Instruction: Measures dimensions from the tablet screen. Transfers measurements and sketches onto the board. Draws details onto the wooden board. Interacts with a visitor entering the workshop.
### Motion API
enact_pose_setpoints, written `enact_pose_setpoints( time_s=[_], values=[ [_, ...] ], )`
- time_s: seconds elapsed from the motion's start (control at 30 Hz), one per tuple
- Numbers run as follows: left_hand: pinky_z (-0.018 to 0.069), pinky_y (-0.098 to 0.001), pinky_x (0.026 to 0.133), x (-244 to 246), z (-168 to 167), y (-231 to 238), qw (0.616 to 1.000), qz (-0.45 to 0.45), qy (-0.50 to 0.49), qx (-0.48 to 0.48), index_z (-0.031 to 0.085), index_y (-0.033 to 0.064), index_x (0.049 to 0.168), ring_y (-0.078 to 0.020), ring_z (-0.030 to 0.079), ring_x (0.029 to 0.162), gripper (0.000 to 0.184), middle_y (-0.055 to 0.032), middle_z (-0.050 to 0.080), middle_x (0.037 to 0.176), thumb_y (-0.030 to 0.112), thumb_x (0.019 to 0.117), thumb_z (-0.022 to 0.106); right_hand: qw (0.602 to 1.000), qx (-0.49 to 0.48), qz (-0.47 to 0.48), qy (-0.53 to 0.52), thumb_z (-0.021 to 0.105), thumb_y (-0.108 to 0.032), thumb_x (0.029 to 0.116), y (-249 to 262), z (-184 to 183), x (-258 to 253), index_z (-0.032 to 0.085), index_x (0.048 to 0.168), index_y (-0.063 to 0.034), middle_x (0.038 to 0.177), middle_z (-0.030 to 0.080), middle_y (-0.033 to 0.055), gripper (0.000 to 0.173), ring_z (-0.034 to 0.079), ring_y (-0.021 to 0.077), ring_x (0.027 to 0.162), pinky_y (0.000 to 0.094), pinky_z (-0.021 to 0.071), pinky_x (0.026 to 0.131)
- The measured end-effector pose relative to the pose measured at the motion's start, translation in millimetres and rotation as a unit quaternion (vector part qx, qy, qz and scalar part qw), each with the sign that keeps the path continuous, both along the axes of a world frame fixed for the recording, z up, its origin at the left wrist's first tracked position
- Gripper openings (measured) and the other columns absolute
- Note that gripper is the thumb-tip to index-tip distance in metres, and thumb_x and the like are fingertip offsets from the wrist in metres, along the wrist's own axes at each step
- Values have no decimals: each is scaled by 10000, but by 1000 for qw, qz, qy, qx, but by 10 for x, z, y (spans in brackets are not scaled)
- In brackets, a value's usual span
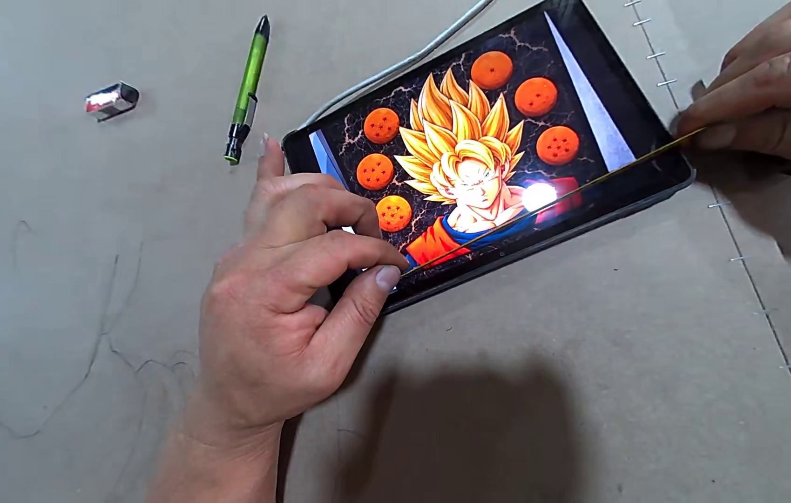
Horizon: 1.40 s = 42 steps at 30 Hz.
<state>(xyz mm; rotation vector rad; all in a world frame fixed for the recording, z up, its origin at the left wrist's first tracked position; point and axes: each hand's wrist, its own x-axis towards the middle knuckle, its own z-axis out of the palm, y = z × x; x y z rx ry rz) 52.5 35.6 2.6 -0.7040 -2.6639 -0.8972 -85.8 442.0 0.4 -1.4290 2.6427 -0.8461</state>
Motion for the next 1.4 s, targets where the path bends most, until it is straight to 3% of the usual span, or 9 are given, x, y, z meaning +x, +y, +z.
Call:
enact_pose_setpoints(
  time_s=[0.23, 0.3, 0.4, 0.5, 0.7, 1.03, 1.4],
  values=[
    [132, -709, 1227, -14, 2, 6, 1000, 0, 2, 1, 775, 124, 909, -283, 572, 1268, 202, -44, 695, 1089, 255, 965, 631, 1000, 20, -6, 7, 585, -266, 1030, -12, 43, -2, 758, 1076, -137, 946, 670, -9, 221, 617, 86, 939, 305, 500, 810],
    [130, -706, 1230, -6, 9, 4, 1000, 1, 3, 1, 779, 130, 927, -287, 559, 1287, 213, -43, 692, 1113, 273, 970, 628, 999, 14, 12, 30, 571, -298, 1040, 15, 5, -62, 755, 1096, -160, 954, 681, -10, 236, 622, 104, 957, 331, 498, 838],
    [148, -695, 1239, -35, 2, -12, 999, 32, 29, 8, 778, 138, 1081, -283, 542, 1318, 303, -41, 681, 1205, 360, 992, 592, 998, -7, 11, 61, 563, -349, 1033, 112, -142, -210, 754, 1139, -243, 1037, 697, -27, 244, 629, 143, 1024, 398, 513, 890],
    [167, -645, 1254, -39, -46, -81, 991, 111, 59, 33, 732, 118, 1223, -316, 490, 1386, 366, -70, 657, 1305, 368, 1012, 566, 998, 19, -41, 46, 574, -349, 1023, -58, 8, -182, 777, 1083, -273, 1036, 709, -66, 225, 644, 100, 1033, 361, 539, 881],
    [200, -624, 1246, -47, -119, -130, 981, 166, 80, 69, 737, 119, 1196, -287, 502, 1367, 347, -62, 653, 1286, 373, 1008, 590, 996, 50, -73, 26, 580, -357, 1016, -247, 156, -302, 782, 1052, -283, 1035, 716, -118, 219, 641, 42, 1046, 308, 536, 908],
    [235, -642, 1212, -35, -132, -135, 976, 183, 78, 90, 752, 128, 1147, -267, 569, 1264, 311, -60, 668, 1200, 352, 1000, 596, 996, 51, -63, 47, 576, -330, 1018, -275, 141, -368, 781, 1051, -268, 1013, 717, -98, 217, 645, 58, 1028, 305, 534, 887],
    [192, -671, 1213, -58, -155, -112, 976, 174, 88, 93, 761, 176, 1114, -251, 573, 1257, 290, -13, 683, 1141, 373, 1004, 578, 996, 37, -71, 46, 575, -322, 1018, -282, 118, -362, 785, 1044, -277, 1002, 710, -117, 217, 638, 48, 1038, 279, 534, 890]
  ],
)
